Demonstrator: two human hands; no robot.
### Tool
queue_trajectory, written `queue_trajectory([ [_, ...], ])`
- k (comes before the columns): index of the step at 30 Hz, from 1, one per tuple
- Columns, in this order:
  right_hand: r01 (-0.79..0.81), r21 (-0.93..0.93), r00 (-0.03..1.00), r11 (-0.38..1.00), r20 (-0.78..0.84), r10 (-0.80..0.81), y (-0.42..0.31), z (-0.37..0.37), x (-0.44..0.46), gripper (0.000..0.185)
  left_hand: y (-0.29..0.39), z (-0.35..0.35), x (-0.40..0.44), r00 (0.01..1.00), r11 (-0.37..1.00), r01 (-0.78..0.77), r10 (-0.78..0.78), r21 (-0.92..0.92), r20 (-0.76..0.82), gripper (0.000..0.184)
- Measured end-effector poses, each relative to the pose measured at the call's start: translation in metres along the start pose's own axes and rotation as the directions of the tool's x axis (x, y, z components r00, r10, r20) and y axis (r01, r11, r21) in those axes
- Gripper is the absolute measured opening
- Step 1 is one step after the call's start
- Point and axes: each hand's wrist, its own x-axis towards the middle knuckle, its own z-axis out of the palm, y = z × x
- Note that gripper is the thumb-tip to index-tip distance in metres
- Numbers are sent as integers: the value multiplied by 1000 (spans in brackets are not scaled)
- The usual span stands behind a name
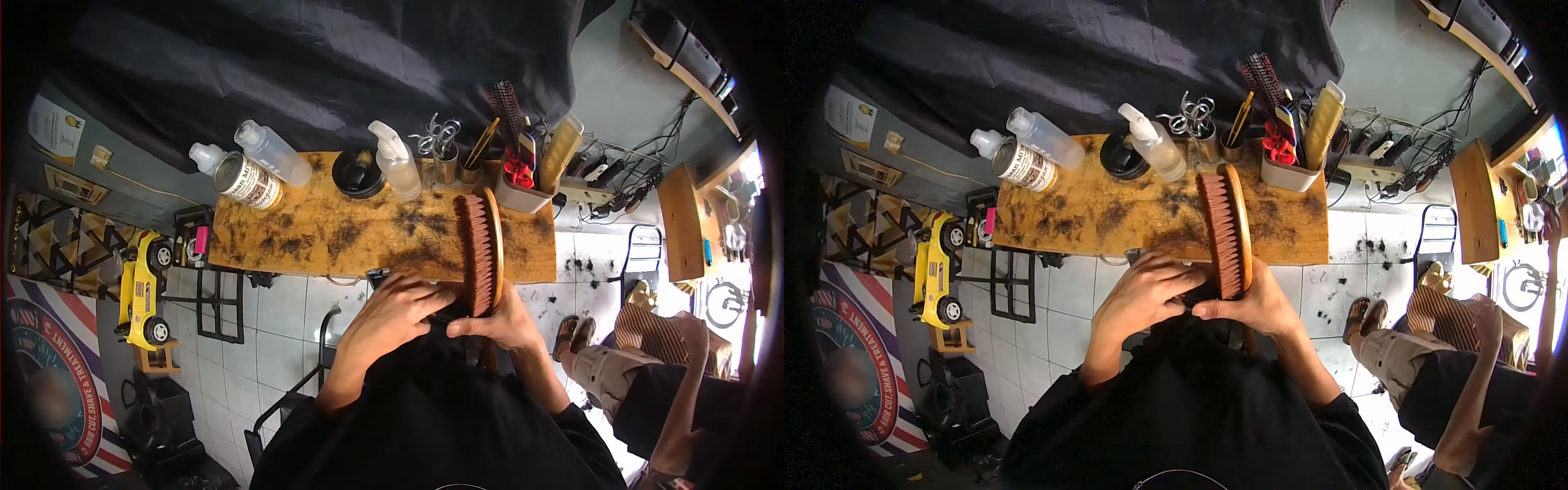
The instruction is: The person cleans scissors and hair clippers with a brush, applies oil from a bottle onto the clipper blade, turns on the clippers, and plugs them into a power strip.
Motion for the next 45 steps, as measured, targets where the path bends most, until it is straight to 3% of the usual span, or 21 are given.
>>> queue_trajectory([
  [6, -206, 352, 963, 913, -94, 254, -1, 18, -3, 51, 2, -5, -1, 987, 987, 158, -158, 33, -1, 54],
  [9, -133, 352, 969, 927, -149, 195, 9, 19, -1, 47, 3, -1, -3, 981, 967, 21, 28, 252, -192, 56],
  [11, -121, 374, 966, 920, -168, 195, 6, 22, 2, 46, 19, -9, -4, 843, 921, 273, -90, 277, -530, 72],
  [12, -103, 395, 963, 913, -189, 190, 4, 23, 5, 45, 17, -4, -8, 840, 920, 277, -93, 276, -534, 72],
  [13, -35, 325, 973, 945, -204, 106, 6, 26, 6, 44, 9, 6, -14, 718, 946, 303, -304, -111, -626, 79],
  [14, -37, 325, 974, 945, -198, 106, 8, 29, 7, 44, 0, 17, -23, 587, 841, 249, -526, -481, -616, 87],
  [15, 30, 105, 977, 994, -214, -7, 10, 32, 7, 44, -5, 19, -27, 654, 520, 34, -657, -853, -375, 82],
  [16, 96, -119, 972, 988, -204, -119, 12, 36, 7, 44, -8, 21, -30, 650, 519, 35, -661, -854, -375, 82],
  [17, 131, -74, 952, 989, -270, -146, 17, 48, 9, 43, -11, 23, -33, 685, 78, -199, -702, -977, -195, 70],
  [18, 14, -439, 996, 898, -74, -51, 20, 39, 8, 45, -13, 23, -34, 756, -389, -370, -655, -844, -29, 59],
  [19, 59, -535, 995, 843, -40, -95, 23, 43, 9, 47, -10, 28, -24, 578, -132, -296, -813, -946, -67, 41],
  [20, 103, -623, 991, 775, -1, -133, 22, 50, 10, 50, -20, 31, -23, 486, -125, -215, -874, -969, 4, 41],
  [26, 258, -751, 959, 608, 120, -259, 16, 67, 31, 73, -44, 19, -48, 577, -430, -267, -788, -862, 214, 58],
  [30, 295, -732, 950, 614, 156, -270, 15, 90, 43, 68, -50, 0, -59, 436, -242, -168, -888, -956, 148, 55],
  [31, 347, -682, 938, 643, 251, -240, 26, 94, 45, 63, -78, 20, -80, 501, -347, -255, -846, -903, 183, 59],
  [32, 393, -629, 915, 670, 343, -215, 32, 99, 47, 58, -100, 11, -95, 861, -699, -249, -477, -670, 177, 63],
  [36, 419, -667, 898, 616, 407, -171, 33, 142, 58, 41, -116, -24, -108, 707, -591, -297, -664, -750, 243, 69],
  [39, 390, -763, 919, 516, 288, -269, 51, 156, 79, 42, -132, -29, -132, 740, -465, -228, -653, -856, 158, 66],
  [40, 381, -773, 922, 507, 275, -274, 53, 160, 90, 42, -121, -24, -140, 518, -210, -118, -847, -970, 121, 64],
  [42, 225, -855, 877, 468, -32, -480, 53, 165, 114, 44, -134, -48, -148, 769, -424, -6, -581, -906, 267, 60],
  [45, 134, -885, 783, 446, -182, -595, 54, 170, 131, 41, -138, -60, -158, 868, -495, -32, -444, -869, 221, 59],
])
